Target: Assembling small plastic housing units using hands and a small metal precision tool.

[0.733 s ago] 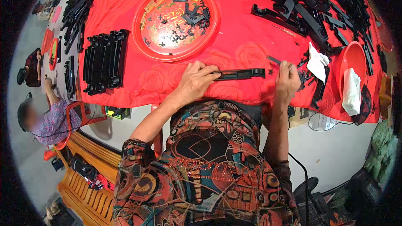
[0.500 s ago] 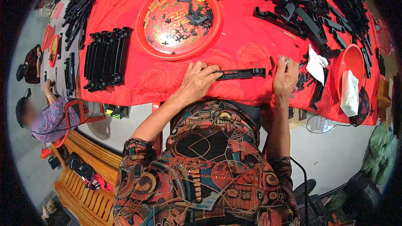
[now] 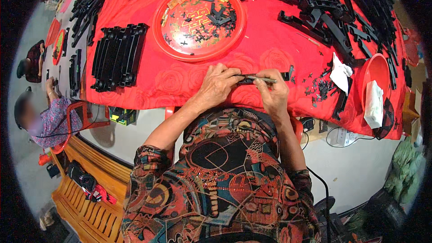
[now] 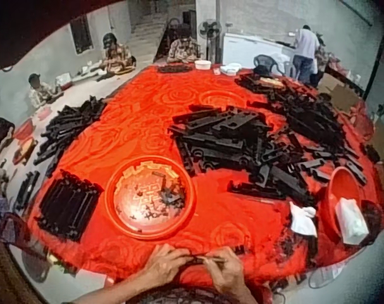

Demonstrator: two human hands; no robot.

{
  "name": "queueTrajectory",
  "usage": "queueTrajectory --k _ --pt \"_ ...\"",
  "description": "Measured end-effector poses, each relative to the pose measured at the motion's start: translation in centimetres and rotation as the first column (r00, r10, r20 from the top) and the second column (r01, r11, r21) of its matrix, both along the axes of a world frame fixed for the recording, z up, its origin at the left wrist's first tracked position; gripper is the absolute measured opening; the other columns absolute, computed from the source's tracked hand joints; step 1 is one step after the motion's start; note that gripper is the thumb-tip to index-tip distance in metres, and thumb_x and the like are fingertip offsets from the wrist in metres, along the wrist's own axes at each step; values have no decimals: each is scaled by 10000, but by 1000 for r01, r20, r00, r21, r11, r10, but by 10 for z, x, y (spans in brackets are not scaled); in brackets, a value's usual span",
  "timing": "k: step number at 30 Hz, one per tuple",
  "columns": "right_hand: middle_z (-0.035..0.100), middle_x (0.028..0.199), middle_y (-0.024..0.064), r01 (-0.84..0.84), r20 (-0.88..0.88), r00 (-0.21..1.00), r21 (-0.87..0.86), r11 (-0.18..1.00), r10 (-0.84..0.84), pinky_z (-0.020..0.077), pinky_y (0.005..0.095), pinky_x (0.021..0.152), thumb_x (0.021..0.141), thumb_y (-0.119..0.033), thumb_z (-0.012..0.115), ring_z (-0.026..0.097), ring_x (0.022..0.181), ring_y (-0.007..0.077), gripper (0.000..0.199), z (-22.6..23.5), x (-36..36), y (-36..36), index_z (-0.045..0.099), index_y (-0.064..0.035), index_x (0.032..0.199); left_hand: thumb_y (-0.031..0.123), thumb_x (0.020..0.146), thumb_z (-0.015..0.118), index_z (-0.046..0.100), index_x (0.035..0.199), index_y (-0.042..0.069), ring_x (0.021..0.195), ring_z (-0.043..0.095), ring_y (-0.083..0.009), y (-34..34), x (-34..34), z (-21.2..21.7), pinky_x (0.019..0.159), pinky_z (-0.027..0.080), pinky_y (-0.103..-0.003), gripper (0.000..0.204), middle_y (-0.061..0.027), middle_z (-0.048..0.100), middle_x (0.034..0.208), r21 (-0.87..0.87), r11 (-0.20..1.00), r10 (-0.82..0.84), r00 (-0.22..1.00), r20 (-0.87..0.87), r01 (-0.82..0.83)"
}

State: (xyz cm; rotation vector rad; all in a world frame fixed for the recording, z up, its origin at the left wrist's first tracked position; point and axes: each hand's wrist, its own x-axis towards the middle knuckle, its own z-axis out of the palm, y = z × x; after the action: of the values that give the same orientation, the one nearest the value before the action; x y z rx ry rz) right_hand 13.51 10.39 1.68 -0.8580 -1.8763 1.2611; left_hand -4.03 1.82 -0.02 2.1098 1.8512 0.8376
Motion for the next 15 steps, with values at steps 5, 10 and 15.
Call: queueTrajectory --k 5,10,15 --pt "564 786 120 -26 32 999 162 986 21 463 325 633 787 25 608 573 709 240 82 0 -6 4 573 0 858 116 788 571 667 971 99 826 491 -202 -1 0 -2 696 359 -355 207 2 604 1044 28 1000 7 1000 0 -7" --pt "573 775 127 -46 53 998 195 980 36 465 340 632 779 25 615 578 719 272 85 2 -9 5 576 3 852 117 793 554 666 970 94 827 488 -207 0 0 -1 704 360 -355 210 -4 603 1036 24 1000 6 1000 6 -6" --pt "578 768 135 -84 106 993 281 956 56 469 362 637 775 23 615 574 722 294 71 8 -13 6 575 11 832 102 789 541 664 971 94 837 481 -206 0 1 0 709 358 -354 220 -5 600 1034 10 1000 8 1000 12 -8"
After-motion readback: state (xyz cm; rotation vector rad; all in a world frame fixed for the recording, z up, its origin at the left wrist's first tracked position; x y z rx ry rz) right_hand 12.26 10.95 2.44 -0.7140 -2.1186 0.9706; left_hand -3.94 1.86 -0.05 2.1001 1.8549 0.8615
